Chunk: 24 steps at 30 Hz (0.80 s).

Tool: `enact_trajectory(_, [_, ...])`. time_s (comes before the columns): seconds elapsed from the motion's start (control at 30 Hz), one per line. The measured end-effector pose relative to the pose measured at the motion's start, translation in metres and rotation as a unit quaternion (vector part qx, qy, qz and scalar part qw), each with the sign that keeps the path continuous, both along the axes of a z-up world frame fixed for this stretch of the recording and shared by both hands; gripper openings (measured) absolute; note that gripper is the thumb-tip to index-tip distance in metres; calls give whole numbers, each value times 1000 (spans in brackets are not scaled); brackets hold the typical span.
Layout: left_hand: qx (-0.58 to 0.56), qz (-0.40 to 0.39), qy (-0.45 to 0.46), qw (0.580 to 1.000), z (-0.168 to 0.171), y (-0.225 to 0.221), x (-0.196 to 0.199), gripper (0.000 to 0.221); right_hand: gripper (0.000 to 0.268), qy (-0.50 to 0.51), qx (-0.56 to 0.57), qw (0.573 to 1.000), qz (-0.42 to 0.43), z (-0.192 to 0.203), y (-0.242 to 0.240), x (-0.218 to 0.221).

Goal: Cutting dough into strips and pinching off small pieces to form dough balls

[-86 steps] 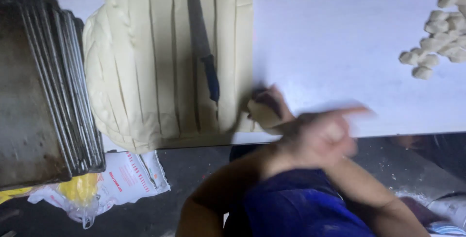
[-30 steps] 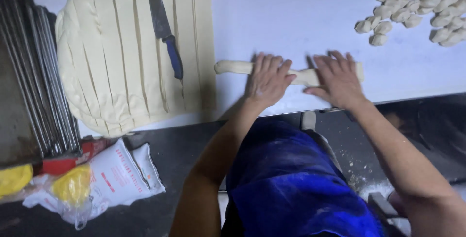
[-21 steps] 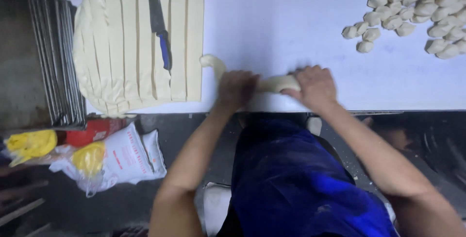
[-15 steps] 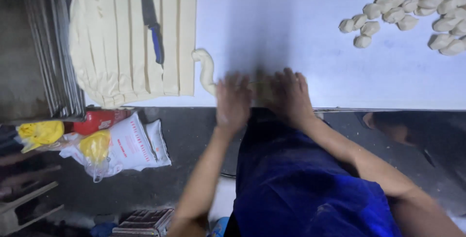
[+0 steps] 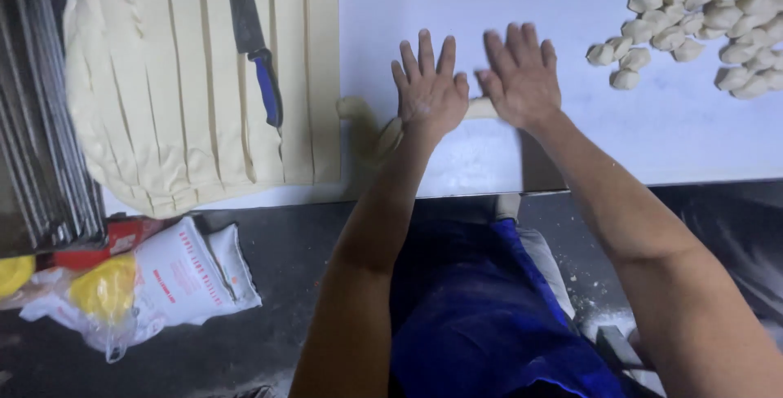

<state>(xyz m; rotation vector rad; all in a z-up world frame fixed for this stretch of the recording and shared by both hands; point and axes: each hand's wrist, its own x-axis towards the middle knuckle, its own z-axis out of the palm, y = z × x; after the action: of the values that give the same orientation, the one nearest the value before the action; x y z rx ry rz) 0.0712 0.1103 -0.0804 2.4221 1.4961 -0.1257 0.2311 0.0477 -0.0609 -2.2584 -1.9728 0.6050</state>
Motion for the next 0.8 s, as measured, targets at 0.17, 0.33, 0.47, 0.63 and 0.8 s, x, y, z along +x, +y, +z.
enact_trajectory(0.17, [26,-72,-81,994,2,-77,-46,61,69,-67,38,993,84,-17,-93,-21])
enact_trajectory(0.33, [-28,-38,-203,978,11,-150,-49,59,72,-18,120,986,115,-20,-180,-33])
enact_trajectory(0.47, [79,-122,-244,959,-10,-156,-16,55,73,5,186,982,23,-54,-191,-38])
enact_trajectory(0.63, [136,-73,-128,980,-27,-91,33,52,69,-91,237,967,21,-61,-99,8])
enact_trajectory(0.8, [245,24,-95,965,-36,-89,41,66,63,-50,72,995,49,-35,-62,30])
